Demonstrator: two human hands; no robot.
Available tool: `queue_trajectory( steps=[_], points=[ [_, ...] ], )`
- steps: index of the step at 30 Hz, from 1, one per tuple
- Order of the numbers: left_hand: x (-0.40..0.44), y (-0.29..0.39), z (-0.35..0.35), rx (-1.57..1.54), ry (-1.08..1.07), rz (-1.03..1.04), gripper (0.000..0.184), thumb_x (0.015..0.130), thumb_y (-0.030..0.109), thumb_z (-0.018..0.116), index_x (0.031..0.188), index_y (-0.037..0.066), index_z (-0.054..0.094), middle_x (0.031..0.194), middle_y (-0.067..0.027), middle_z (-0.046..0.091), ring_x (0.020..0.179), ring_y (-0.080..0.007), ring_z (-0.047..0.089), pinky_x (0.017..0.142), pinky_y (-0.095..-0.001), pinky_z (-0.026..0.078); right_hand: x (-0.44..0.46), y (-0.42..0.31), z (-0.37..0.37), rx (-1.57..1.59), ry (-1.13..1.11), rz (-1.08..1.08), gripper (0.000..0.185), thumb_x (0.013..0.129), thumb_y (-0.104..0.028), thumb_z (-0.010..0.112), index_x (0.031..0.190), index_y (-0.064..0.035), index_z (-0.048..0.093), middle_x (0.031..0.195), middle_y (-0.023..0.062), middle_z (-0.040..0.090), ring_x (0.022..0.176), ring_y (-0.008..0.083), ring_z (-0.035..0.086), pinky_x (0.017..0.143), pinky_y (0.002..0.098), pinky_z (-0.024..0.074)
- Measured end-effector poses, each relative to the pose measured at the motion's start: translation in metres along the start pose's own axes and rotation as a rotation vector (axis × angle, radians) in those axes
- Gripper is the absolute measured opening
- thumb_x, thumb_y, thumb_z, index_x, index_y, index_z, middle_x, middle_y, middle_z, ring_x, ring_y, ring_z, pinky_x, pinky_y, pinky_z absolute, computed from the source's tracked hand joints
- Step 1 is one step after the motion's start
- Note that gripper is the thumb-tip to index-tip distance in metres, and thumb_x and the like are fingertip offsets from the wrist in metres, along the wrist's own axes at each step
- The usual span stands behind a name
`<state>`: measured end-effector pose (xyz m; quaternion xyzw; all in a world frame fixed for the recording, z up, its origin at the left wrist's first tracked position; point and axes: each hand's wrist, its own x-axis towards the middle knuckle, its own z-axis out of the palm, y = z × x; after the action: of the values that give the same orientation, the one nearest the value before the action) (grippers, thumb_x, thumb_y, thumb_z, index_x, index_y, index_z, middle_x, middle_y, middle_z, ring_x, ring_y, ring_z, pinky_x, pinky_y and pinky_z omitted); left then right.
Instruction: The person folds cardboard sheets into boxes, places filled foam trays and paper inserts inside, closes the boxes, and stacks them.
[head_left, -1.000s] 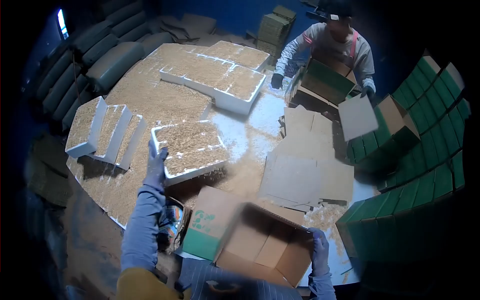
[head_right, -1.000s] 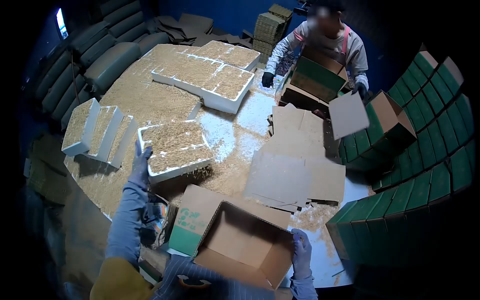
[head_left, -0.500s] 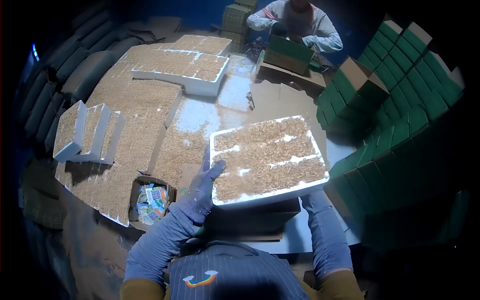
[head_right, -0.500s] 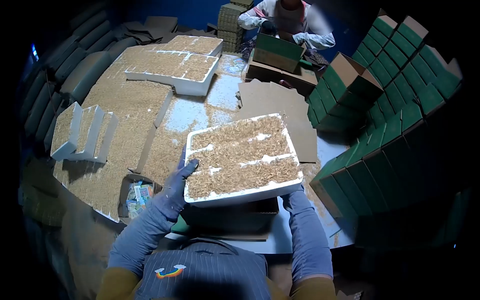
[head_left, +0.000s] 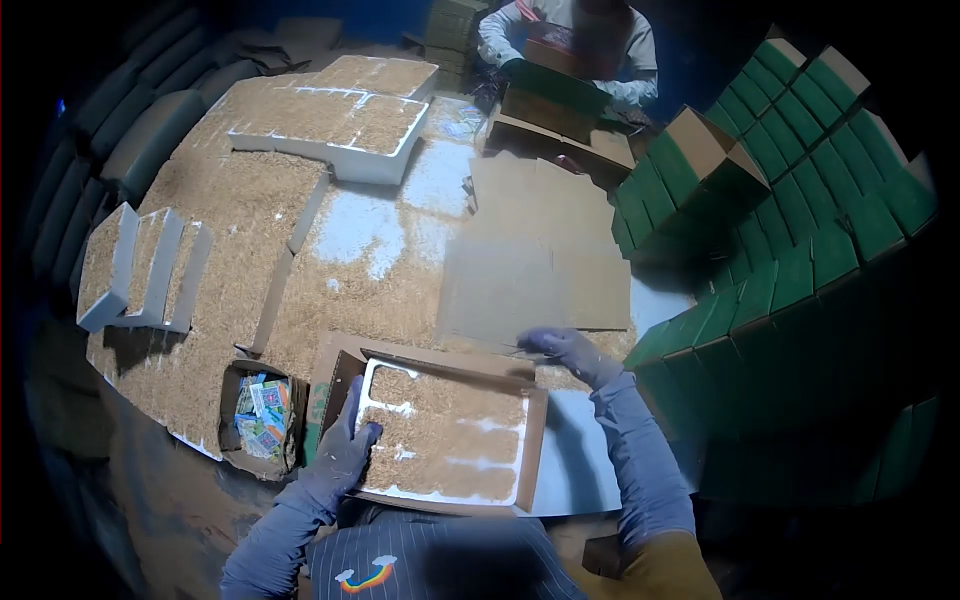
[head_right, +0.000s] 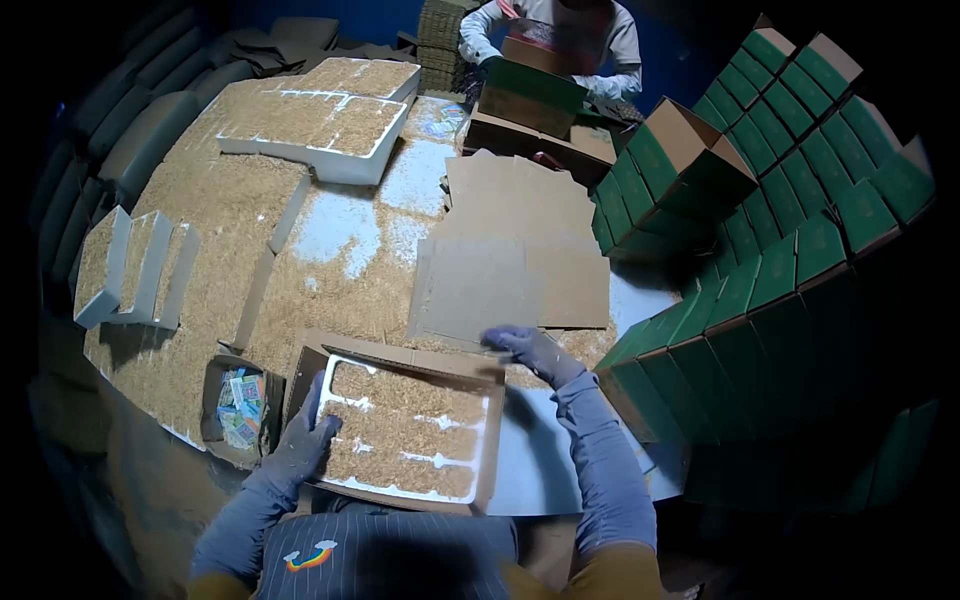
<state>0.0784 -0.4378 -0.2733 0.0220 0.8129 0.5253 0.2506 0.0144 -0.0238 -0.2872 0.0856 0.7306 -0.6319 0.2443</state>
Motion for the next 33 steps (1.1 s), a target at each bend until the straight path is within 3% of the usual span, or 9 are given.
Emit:
queue_trajectory(
  steps=[4, 6, 9, 12, 15, 17, 23, 30, 33],
  points=[
    [-0.003, 0.010, 0.016, 0.387, 0.146, 0.158, 0.058, 0.093, 0.010, 0.057, 0.146, 0.001, 0.035, 0.135, -0.0275, 0.051, 0.125, -0.0407, 0.049, 0.103, -0.0407, 0.044, 0.102, 0.029, -0.062, -0.775, 0.587, -0.289, 0.058, 0.078, -0.028, 0.079, 0.128, -0.0060, 0.059, 0.113, 0.0183, 0.066, 0.102, 0.0316, 0.062, 0.093, 0.0393, 0.0494],
    [-0.009, 0.002, 0.019, 0.551, 0.224, 0.348, 0.051, 0.093, 0.010, 0.058, 0.141, 0.001, 0.043, 0.134, -0.0247, 0.052, 0.125, -0.0368, 0.051, 0.102, -0.0406, 0.045, 0.132, 0.034, -0.074, -1.062, 0.597, -0.091, 0.079, 0.070, -0.029, 0.081, 0.139, -0.0106, 0.047, 0.121, 0.0198, 0.058, 0.117, 0.0366, 0.052, 0.100, 0.0451, 0.0434],
    [-0.029, 0.023, 0.002, 0.542, 0.209, 0.546, 0.041, 0.091, 0.009, 0.062, 0.130, 0.000, 0.055, 0.128, -0.0212, 0.057, 0.121, -0.0321, 0.055, 0.100, -0.0396, 0.047, 0.141, 0.028, -0.061, -1.343, 0.546, -0.092, 0.075, 0.060, -0.030, 0.075, 0.128, -0.0093, 0.051, 0.120, 0.0176, 0.052, 0.115, 0.0362, 0.046, 0.102, 0.0420, 0.0358],
    [-0.048, 0.013, -0.033, 0.404, 0.567, 0.180, 0.032, 0.088, 0.011, 0.063, 0.120, 0.005, 0.061, 0.121, -0.0185, 0.060, 0.113, -0.0337, 0.058, 0.095, -0.0399, 0.049, 0.143, 0.023, -0.064, -1.321, 0.486, 0.008, 0.070, 0.053, -0.035, 0.081, 0.114, -0.0098, 0.058, 0.105, 0.0151, 0.061, 0.106, 0.0352, 0.051, 0.097, 0.0422, 0.0405],
    [-0.031, -0.059, -0.093, 0.386, 0.836, -0.079, 0.033, 0.083, 0.018, 0.071, 0.113, 0.009, 0.063, 0.113, -0.0154, 0.062, 0.107, -0.0334, 0.058, 0.094, -0.0415, 0.047, 0.122, 0.018, -0.086, -0.806, 0.382, 0.067, 0.040, 0.068, -0.023, 0.085, 0.099, -0.0040, 0.066, 0.092, 0.0121, 0.068, 0.087, 0.0214, 0.064, 0.076, 0.0328, 0.0492],
    [-0.008, -0.100, -0.116, 0.570, 0.909, -0.130, 0.032, 0.078, 0.021, 0.075, 0.107, 0.010, 0.066, 0.110, -0.0126, 0.062, 0.108, -0.0334, 0.057, 0.096, -0.0418, 0.044, 0.094, 0.007, -0.089, -0.739, 0.382, -0.154, 0.031, 0.076, -0.016, 0.079, 0.100, -0.0014, 0.066, 0.089, 0.0110, 0.068, 0.083, 0.0177, 0.064, 0.074, 0.0301, 0.0497],
    [0.019, -0.123, -0.135, 0.566, 0.665, -0.218, 0.024, 0.080, 0.024, 0.071, 0.100, 0.010, 0.068, 0.105, -0.0139, 0.064, 0.101, -0.0335, 0.058, 0.093, -0.0419, 0.044, -0.048, -0.046, -0.014, -0.691, 0.731, -0.452, 0.017, 0.091, -0.008, 0.065, 0.106, 0.0011, 0.064, 0.096, 0.0104, 0.068, 0.086, 0.0179, 0.064, 0.079, 0.0295, 0.0500],
    [-0.014, -0.018, -0.099, 0.726, 0.965, 0.527, 0.018, 0.085, 0.020, 0.062, 0.098, 0.013, 0.072, 0.099, -0.0095, 0.062, 0.111, -0.0281, 0.054, 0.094, -0.0475, 0.043, -0.147, -0.029, 0.063, -0.545, 1.129, -0.574, 0.021, 0.092, -0.003, 0.063, 0.112, 0.0004, 0.064, 0.106, 0.0116, 0.066, 0.094, 0.0201, 0.064, 0.085, 0.0308, 0.0502],
    [-0.006, 0.015, -0.040, 0.791, 0.245, 0.829, 0.021, 0.084, 0.019, 0.068, 0.103, 0.012, 0.071, 0.102, -0.0084, 0.064, 0.121, -0.0311, 0.052, 0.107, -0.0499, 0.036, -0.145, -0.030, 0.112, -0.909, 0.934, -0.914, 0.035, 0.079, 0.005, 0.067, 0.112, -0.0052, 0.064, 0.104, 0.0134, 0.064, 0.096, 0.0322, 0.063, 0.087, 0.0417, 0.0507]
  ],
)
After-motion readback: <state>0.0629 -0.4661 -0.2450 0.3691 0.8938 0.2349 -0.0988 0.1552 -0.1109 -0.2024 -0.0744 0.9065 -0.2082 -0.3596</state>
